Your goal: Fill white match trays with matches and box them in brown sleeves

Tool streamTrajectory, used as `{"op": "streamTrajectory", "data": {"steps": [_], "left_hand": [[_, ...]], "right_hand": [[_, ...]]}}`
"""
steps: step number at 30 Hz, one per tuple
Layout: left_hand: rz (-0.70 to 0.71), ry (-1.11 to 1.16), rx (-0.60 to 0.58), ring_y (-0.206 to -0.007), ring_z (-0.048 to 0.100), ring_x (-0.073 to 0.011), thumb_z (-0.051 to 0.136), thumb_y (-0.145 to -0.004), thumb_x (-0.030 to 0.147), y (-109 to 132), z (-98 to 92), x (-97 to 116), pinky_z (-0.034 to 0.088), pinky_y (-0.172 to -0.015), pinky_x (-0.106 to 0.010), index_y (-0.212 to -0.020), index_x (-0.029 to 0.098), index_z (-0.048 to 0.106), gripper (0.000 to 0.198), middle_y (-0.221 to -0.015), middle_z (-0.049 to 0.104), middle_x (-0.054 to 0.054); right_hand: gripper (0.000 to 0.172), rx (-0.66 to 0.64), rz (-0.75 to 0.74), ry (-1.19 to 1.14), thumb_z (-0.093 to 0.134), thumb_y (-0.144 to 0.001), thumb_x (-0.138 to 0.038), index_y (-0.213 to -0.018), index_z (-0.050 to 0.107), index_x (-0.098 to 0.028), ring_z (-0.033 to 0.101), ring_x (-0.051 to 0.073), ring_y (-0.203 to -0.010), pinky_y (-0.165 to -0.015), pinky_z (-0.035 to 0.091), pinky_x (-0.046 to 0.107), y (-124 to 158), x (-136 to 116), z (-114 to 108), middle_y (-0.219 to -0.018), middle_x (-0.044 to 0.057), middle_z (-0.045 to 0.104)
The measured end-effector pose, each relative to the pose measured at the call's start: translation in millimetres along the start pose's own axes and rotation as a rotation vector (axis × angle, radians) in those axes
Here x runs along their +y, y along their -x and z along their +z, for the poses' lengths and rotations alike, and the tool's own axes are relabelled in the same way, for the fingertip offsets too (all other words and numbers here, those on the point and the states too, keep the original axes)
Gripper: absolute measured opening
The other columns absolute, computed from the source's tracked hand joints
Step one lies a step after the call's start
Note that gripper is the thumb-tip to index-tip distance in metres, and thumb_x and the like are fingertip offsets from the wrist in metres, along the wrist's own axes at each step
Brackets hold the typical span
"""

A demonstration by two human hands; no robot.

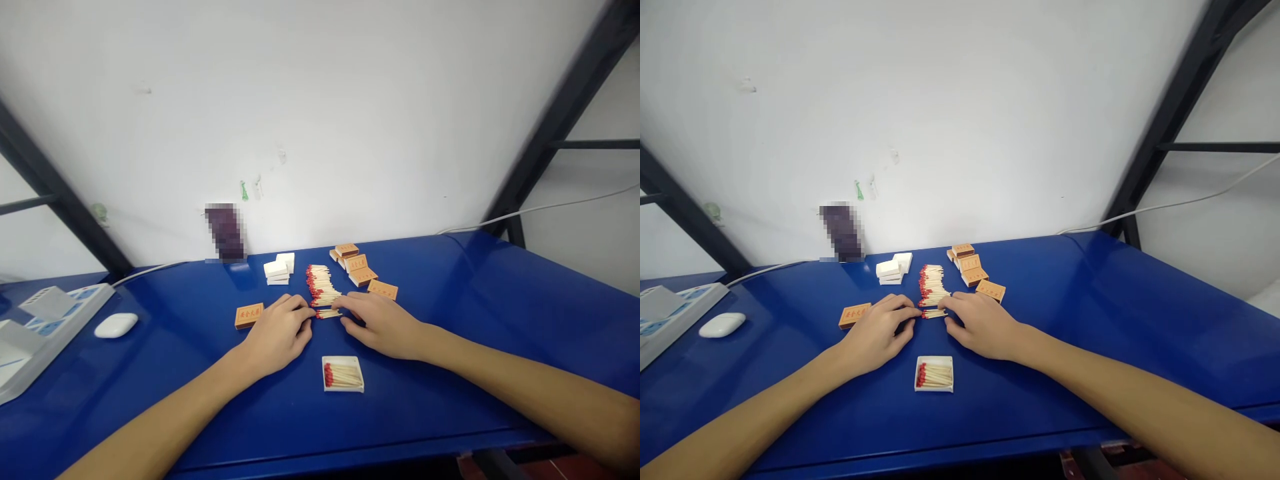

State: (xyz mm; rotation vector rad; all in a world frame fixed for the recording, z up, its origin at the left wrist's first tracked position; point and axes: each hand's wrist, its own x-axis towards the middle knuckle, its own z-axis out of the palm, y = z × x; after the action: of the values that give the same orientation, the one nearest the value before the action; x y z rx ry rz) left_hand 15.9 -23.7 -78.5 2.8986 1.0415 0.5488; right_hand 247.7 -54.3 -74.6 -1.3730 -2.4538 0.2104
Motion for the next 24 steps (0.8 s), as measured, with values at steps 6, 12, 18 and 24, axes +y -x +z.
{"op": "streamTrajectory", "data": {"steps": [6,12,18,24], "left_hand": [[0.019,0.006,0.001,-0.091,0.058,-0.0209,0.046,-0.094,0.015,1.2,0.2,-0.8,0.051,-0.081,-0.036,-0.100,0.019,0.070,0.025,-0.100,0.064,-0.006],[0.000,0.014,0.018,-0.091,0.057,-0.0216,0.046,-0.095,0.016,-0.4,1.1,-0.5,0.050,-0.080,-0.037,-0.108,0.018,0.065,0.024,-0.098,0.063,-0.006],[-0.061,-0.031,0.115,-0.103,0.054,-0.0262,0.052,-0.090,0.019,0.0,1.5,2.3,0.049,-0.090,-0.045,-0.121,0.018,0.056,0.031,-0.113,0.058,-0.009],[-0.066,-0.032,0.085,-0.104,0.055,-0.0268,0.052,-0.091,0.021,0.0,0.6,2.7,0.049,-0.090,-0.046,-0.121,0.020,0.056,0.030,-0.113,0.057,-0.009]], "right_hand": [[0.025,0.027,-0.019,0.007,0.047,-0.094,-0.019,-0.114,0.062,-0.020,0.063,0.023,-0.088,-0.075,0.044,0.034,-0.2,3.3,4.9,-0.096,0.007,0.066],[0.026,0.035,-0.026,0.002,0.047,-0.094,-0.018,-0.114,0.063,-0.020,0.063,0.023,-0.089,-0.076,0.045,0.035,-0.2,4.0,6.1,-0.096,0.007,0.066],[0.022,0.011,-0.054,-0.005,0.046,-0.095,-0.020,-0.108,0.063,-0.019,0.062,0.022,-0.086,-0.077,0.046,0.034,0.0,2.8,3.2,-0.094,0.007,0.065],[0.021,0.053,-0.057,-0.015,0.047,-0.095,-0.023,-0.110,0.063,-0.019,0.062,0.021,-0.083,-0.072,0.043,0.032,0.3,3.2,4.7,-0.092,0.006,0.066]]}}
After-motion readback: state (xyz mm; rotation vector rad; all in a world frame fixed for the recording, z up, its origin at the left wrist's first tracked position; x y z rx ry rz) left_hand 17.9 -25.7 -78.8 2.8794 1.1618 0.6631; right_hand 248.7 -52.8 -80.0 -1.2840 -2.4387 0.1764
